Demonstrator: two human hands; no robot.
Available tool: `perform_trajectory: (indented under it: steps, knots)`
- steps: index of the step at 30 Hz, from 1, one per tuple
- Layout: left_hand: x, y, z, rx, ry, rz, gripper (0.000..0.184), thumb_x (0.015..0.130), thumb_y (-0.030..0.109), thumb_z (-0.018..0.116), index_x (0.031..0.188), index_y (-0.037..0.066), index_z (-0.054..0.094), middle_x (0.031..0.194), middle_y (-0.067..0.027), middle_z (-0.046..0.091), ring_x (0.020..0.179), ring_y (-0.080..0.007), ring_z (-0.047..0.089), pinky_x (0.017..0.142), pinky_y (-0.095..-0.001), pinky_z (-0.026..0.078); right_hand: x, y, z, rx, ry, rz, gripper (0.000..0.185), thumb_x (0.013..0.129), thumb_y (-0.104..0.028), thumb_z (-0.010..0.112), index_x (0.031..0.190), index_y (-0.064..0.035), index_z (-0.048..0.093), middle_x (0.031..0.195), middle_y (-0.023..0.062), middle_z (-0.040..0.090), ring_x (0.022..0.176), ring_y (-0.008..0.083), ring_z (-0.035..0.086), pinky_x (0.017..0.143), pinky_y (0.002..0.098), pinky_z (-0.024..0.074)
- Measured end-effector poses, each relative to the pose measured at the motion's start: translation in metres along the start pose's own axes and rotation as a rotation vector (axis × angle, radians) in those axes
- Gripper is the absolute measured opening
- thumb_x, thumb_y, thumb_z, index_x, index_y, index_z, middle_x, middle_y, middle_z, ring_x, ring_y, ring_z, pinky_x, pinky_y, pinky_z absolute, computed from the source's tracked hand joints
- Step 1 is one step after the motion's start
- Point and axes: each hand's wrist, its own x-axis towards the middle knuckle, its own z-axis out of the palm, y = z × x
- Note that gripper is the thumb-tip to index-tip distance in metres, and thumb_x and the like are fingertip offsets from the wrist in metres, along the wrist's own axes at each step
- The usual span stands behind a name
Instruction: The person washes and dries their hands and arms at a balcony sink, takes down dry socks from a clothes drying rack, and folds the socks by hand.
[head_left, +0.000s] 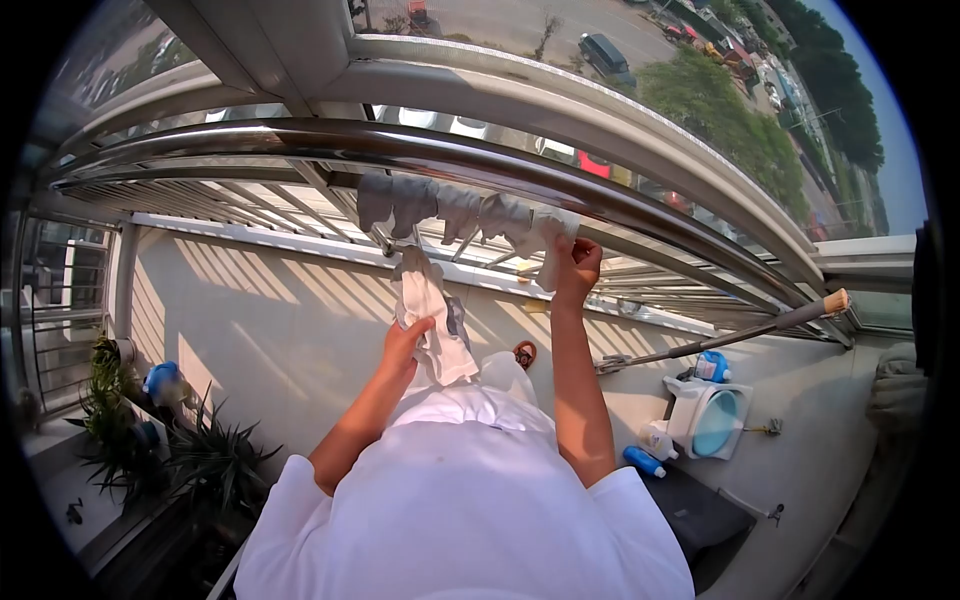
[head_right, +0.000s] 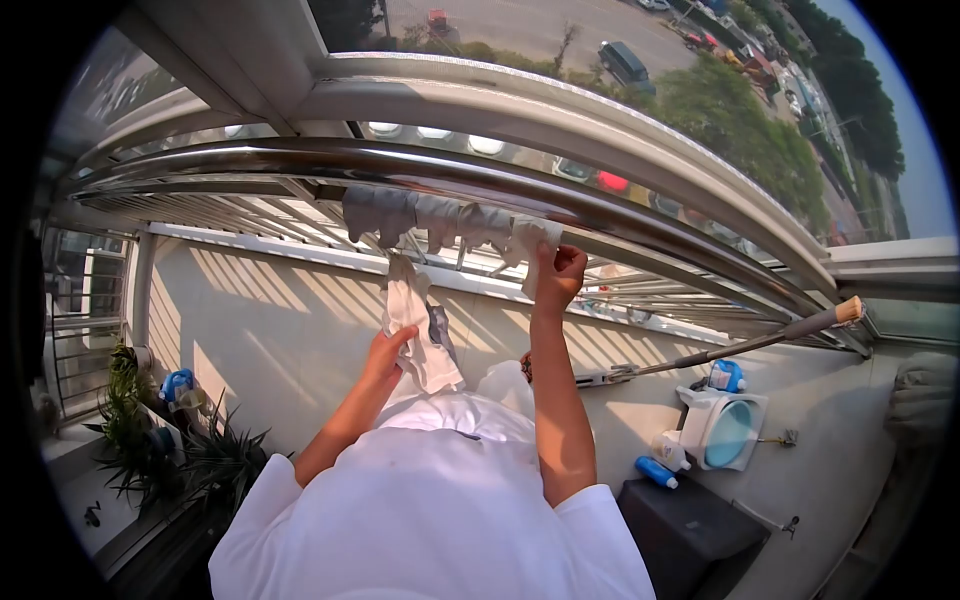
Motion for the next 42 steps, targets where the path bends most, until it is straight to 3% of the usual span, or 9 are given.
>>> perform_trajectory:
  steps: [8, 15, 23, 26, 27, 33, 36, 39, 42]
  knots:
    - [0.0, 0.006, 0.007, 0.037, 0.02, 0.039, 0.05, 0.075, 0.007, 0.065, 0.122, 0.002, 0.046, 0.109, -0.0062, 0.059, 0.097, -0.0169, 0.057, 0.084, -0.0293, 0.045, -0.021, -0.109, -0.057, 0.501, -0.394, 0.221, 0.04, 0.082, -0.013, 0.057, 0.118, -0.0015, 0.043, 0.109, 0.0088, 0.055, 0.099, 0.0157, 0.054, 0.09, 0.0285, 0.041]
    - [0.008, -0.005, 0.005, 0.077, 0.006, 0.004, 0.045, 0.077, 0.009, 0.065, 0.118, 0.002, 0.05, 0.106, -0.0068, 0.06, 0.093, -0.0169, 0.059, 0.082, -0.0304, 0.046, -0.094, -0.116, -0.029, 0.466, -0.882, 0.512, 0.028, 0.082, -0.006, 0.058, 0.106, -0.0033, 0.045, 0.1, 0.0079, 0.056, 0.09, 0.0121, 0.057, 0.078, 0.0269, 0.0504]
    - [-0.006, -0.012, -0.003, 0.048, 0.041, -0.031, 0.042, 0.08, 0.011, 0.061, 0.12, 0.001, 0.05, 0.108, -0.009, 0.06, 0.095, -0.019, 0.059, 0.08, -0.0301, 0.048, -0.119, -0.113, 0.017, 0.439, -0.844, 0.199, 0.029, 0.083, -0.003, 0.059, 0.108, -0.0028, 0.045, 0.101, 0.0052, 0.056, 0.091, 0.0098, 0.055, 0.078, 0.0234, 0.0447]
    - [-0.009, -0.011, -0.004, -0.049, 0.008, -0.035, 0.046, 0.083, 0.015, 0.059, 0.124, 0.001, 0.044, 0.114, -0.0084, 0.057, 0.101, -0.0196, 0.057, 0.084, -0.031, 0.046, -0.125, -0.098, 0.02, 0.167, -0.954, 0.261, 0.029, 0.083, -0.002, 0.057, 0.11, -0.0033, 0.046, 0.104, 0.0053, 0.057, 0.092, 0.0108, 0.056, 0.078, 0.0245, 0.0451]
    - [-0.013, -0.009, -0.005, -0.079, -0.03, -0.028, 0.048, 0.084, 0.018, 0.06, 0.126, 0.001, 0.043, 0.116, -0.0081, 0.056, 0.103, -0.0197, 0.056, 0.085, -0.0315, 0.045, -0.127, -0.09, 0.021, -0.268, -1.001, 0.113, 0.031, 0.082, -0.002, 0.057, 0.111, -0.0041, 0.048, 0.104, 0.0068, 0.058, 0.087, 0.0123, 0.058, 0.077, 0.0248, 0.0452]
    - [-0.024, 0.005, 0.005, -0.342, -0.366, 0.003, 0.065, 0.082, 0.051, 0.058, 0.125, 0.005, 0.042, 0.118, -0.0045, 0.052, 0.107, -0.0162, 0.051, 0.088, -0.0314, 0.042, -0.14, -0.028, 0.025, -0.717, -1.001, -0.454, 0.035, 0.073, -0.001, 0.057, 0.107, -0.0063, 0.053, 0.111, 0.0126, 0.053, 0.081, 0.0314, 0.061, 0.065, 0.0392, 0.0481]
    - [-0.025, 0.007, 0.007, -0.11, -0.196, -0.001, 0.054, 0.081, 0.038, 0.066, 0.119, 0.005, 0.046, 0.106, -0.0031, 0.056, 0.095, -0.0137, 0.056, 0.08, -0.0279, 0.045, -0.152, -0.044, 0.034, -1.059, -1.162, -0.499, 0.029, 0.075, -0.008, 0.059, 0.104, -0.0059, 0.055, 0.118, 0.011, 0.049, 0.079, 0.028, 0.062, 0.064, 0.0368, 0.0486]
    - [-0.026, 0.013, 0.012, -0.139, -0.042, 0.032, 0.047, 0.078, 0.022, 0.07, 0.115, 0.004, 0.048, 0.101, -0.0041, 0.058, 0.089, -0.013, 0.057, 0.076, -0.0272, 0.047, -0.127, -0.059, 0.028, -0.491, -1.26, -0.57, 0.027, 0.077, -0.011, 0.062, 0.102, -0.0041, 0.057, 0.113, 0.0111, 0.053, 0.072, 0.0257, 0.062, 0.062, 0.0327, 0.049]
    - [-0.025, 0.015, 0.008, -0.212, 0.01, 0.031, 0.048, 0.076, 0.015, 0.07, 0.116, 0.002, 0.047, 0.103, -0.0052, 0.057, 0.09, -0.0137, 0.058, 0.077, -0.0283, 0.048, -0.096, -0.082, 0.027, -0.452, -0.865, -0.362, 0.023, 0.078, -0.013, 0.065, 0.098, -0.0033, 0.06, 0.1, 0.0115, 0.06, 0.083, 0.0235, 0.06, 0.068, 0.0323, 0.047]
